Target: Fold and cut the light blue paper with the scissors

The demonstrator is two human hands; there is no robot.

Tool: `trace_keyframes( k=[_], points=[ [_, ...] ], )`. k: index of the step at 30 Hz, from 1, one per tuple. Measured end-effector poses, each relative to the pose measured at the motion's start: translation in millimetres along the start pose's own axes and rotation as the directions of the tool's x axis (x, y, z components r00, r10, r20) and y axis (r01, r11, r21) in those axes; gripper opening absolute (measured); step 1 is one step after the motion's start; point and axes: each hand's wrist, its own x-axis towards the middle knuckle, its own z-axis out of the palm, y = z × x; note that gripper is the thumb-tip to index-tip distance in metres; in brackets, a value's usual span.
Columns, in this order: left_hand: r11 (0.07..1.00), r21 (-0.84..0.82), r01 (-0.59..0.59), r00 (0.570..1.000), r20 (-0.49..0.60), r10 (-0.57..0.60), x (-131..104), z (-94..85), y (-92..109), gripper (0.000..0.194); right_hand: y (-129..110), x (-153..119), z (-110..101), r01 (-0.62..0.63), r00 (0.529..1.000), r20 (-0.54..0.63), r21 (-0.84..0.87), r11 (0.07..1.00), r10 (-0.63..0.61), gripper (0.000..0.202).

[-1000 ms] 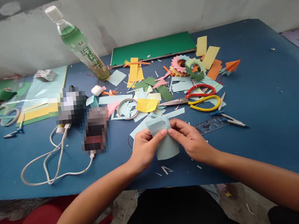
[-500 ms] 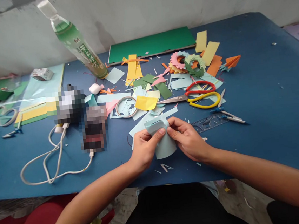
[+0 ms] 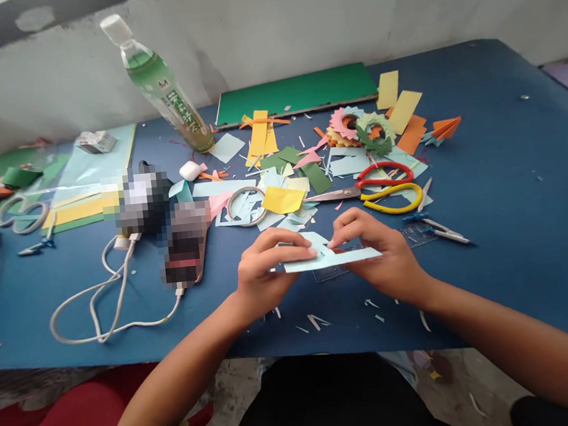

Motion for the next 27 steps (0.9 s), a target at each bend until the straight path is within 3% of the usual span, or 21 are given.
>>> trace_keyframes(
  k=[3,5,8,11,15,18,23,27],
  points=[
    [0.97,0.134,-0.202,0.978,-0.016,0.206,2,-4.4,-1,0.007,-4,-3,-4,-0.015,0.997,0.081,0.011,1.0,0.014,0.016],
    [0.944,0.215,-0.252,0.965,-0.024,0.263,2,-6.5,0,0.008,-5,-6,-5,-0.091,0.988,0.135,0.072,0.993,0.081,0.02],
    [0.904,0.322,-0.28,0.953,-0.023,0.303,1,-9.4,1,0.014,-3,-7,-4,-0.243,0.967,0.156,0.316,0.917,0.203,0.022],
    [0.849,0.407,-0.336,0.933,0.018,0.361,1,-12.4,1,0.021,-2,-4,-3,-0.393,0.914,0.274,0.411,0.822,0.299,0.032],
    [0.786,0.465,-0.407,0.908,0.11,0.404,1,-15.0,1,0.028,-8,1,-1,-0.542,0.812,0.415,0.274,0.794,0.411,0.022],
    [0.782,0.466,-0.413,0.906,0.121,0.406,0,-15.0,1,0.026,-12,1,1,-0.541,0.801,0.422,0.207,0.815,0.424,0.019],
    [0.8,0.447,-0.4,0.914,0.134,0.382,-2,-15.2,0,0.008,-12,0,1,-0.525,0.812,0.405,0.197,0.828,0.419,0.017],
    [0.841,0.39,-0.374,0.927,0.14,0.347,-1,-15.2,2,0.012,-9,-1,0,-0.526,0.813,0.42,0.234,0.818,0.403,0.02]
  ],
)
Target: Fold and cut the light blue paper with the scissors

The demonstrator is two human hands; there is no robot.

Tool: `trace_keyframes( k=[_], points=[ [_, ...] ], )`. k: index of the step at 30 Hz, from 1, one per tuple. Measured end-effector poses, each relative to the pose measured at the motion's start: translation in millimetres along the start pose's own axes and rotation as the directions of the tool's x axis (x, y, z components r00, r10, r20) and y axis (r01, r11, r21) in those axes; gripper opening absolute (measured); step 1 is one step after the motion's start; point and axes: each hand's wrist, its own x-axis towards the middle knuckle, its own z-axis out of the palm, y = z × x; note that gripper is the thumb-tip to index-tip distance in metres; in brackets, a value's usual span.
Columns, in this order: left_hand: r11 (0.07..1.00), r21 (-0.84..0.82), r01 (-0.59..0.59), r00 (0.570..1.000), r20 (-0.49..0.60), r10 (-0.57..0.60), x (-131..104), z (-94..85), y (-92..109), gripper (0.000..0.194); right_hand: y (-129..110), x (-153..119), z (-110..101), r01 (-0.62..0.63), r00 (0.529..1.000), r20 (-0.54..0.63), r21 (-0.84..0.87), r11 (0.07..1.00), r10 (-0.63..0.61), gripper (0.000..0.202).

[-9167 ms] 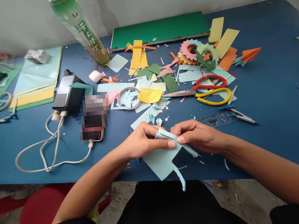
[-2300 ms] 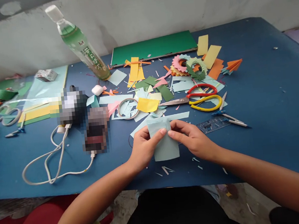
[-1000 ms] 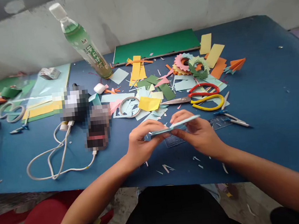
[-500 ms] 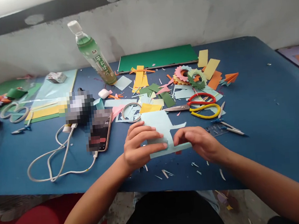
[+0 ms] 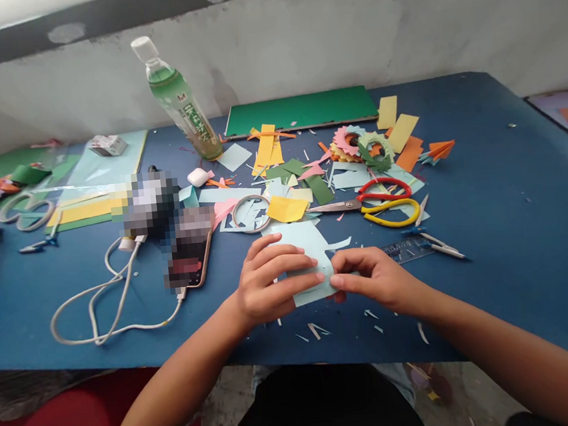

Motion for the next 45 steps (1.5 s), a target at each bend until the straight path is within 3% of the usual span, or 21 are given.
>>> trace_keyframes(
  k=[2,4,5,7,9,10,12,14,17,21,24,26,28,30,33,36,39,41,43,45],
  points=[
    [0.983,-0.137,0.125,0.992,0.005,-0.125,3,0.6,3,0.011,3,0,-1,0.029,0.999,0.033,0.085,0.996,-0.032,0.025],
    [0.877,-0.309,0.367,0.926,0.029,-0.378,5,2.3,7,0.007,5,0,-1,0.088,0.995,0.024,0.188,0.978,-0.094,0.031],
    [0.771,-0.384,0.509,0.847,0.061,-0.529,6,3.3,9,0.004,6,0,-1,0.125,0.992,-0.009,0.211,0.969,-0.126,0.033],
    [0.477,-0.494,0.727,0.615,0.157,-0.773,7,5.1,11,0.008,6,1,-1,0.183,0.98,-0.109,0.17,0.968,-0.166,0.033],
    [0.194,-0.575,0.795,0.403,0.262,-0.877,7,6.2,10,0.014,6,1,-1,0.192,0.963,-0.208,0.079,0.978,-0.172,0.028],
    [0.088,-0.609,0.789,0.334,0.305,-0.892,6,6.5,10,0.017,6,1,-1,0.185,0.955,-0.243,0.034,0.982,-0.171,0.026],
    [-0.044,-0.656,0.754,0.268,0.368,-0.89,6,6.5,8,0.02,7,2,-1,0.173,0.94,-0.289,-0.054,0.983,-0.181,0.021],
    [-0.101,-0.676,0.73,0.249,0.4,-0.882,7,6.4,6,0.021,7,4,-2,0.172,0.929,-0.305,-0.141,0.975,-0.208,0.017],
    [-0.106,-0.69,0.716,0.254,0.399,-0.881,9,6.4,5,0.022,3,6,-4,0.212,0.912,-0.28,-0.306,0.928,-0.3,0.016],
    [-0.067,-0.696,0.715,0.293,0.385,-0.875,8,6.4,5,0.023,-15,-1,-12,0.223,0.89,-0.18,-0.63,0.744,-0.419,0.026],
    [-0.061,-0.703,0.708,0.322,0.398,-0.859,7,5.5,5,0.021,-28,-20,-32,0.065,0.85,-0.249,-0.825,0.562,-0.464,0.023],
    [-0.074,-0.711,0.7,0.327,0.411,-0.851,8,4.6,5,0.02,-30,-34,-53,-0.116,0.794,-0.372,-0.869,0.48,-0.481,0.021],
    [-0.105,-0.715,0.691,0.319,0.432,-0.843,9,3.7,6,0.022,-25,-41,-78,-0.3,0.772,-0.452,-0.879,0.371,-0.446,0.022],
    [-0.148,-0.715,0.684,0.298,0.459,-0.837,11,3.1,7,0.024,-15,-35,-103,-0.33,0.803,-0.417,-0.906,0.266,-0.425,0.021],
    [-0.223,-0.712,0.665,0.257,0.5,-0.827,12,3.6,8,0.026,2,-9,-127,-0.23,0.869,-0.297,-0.951,0.208,-0.395,0.024],
    [-0.264,-0.722,0.639,0.233,0.509,-0.829,13,5.1,7,0.03,13,19,-133,-0.075,0.93,-0.131,-0.982,0.171,-0.345,0.027],
    [-0.237,-0.763,0.602,0.213,0.439,-0.873,12,5.7,4,0.041,16,30,-130,-0.014,0.941,-0.065,-0.988,0.154,-0.333,0.024],
    [-0.17,-0.802,0.573,0.232,0.358,-0.905,11,5.1,2,0.05,18,27,-127,-0.014,0.935,-0.067,-0.988,0.151,-0.349,0.024],
    [-0.065,-0.829,0.555,0.296,0.27,-0.916,9,3.8,1,0.051,20,21,-123,-0.042,0.923,-0.1,-0.986,0.161,-0.371,0.027],
    [0.052,-0.811,0.582,0.36,0.2,-0.911,7,2.1,1,0.038,19,14,-121,-0.098,0.906,-0.166,-0.977,0.19,-0.39,0.032]
  ],
)
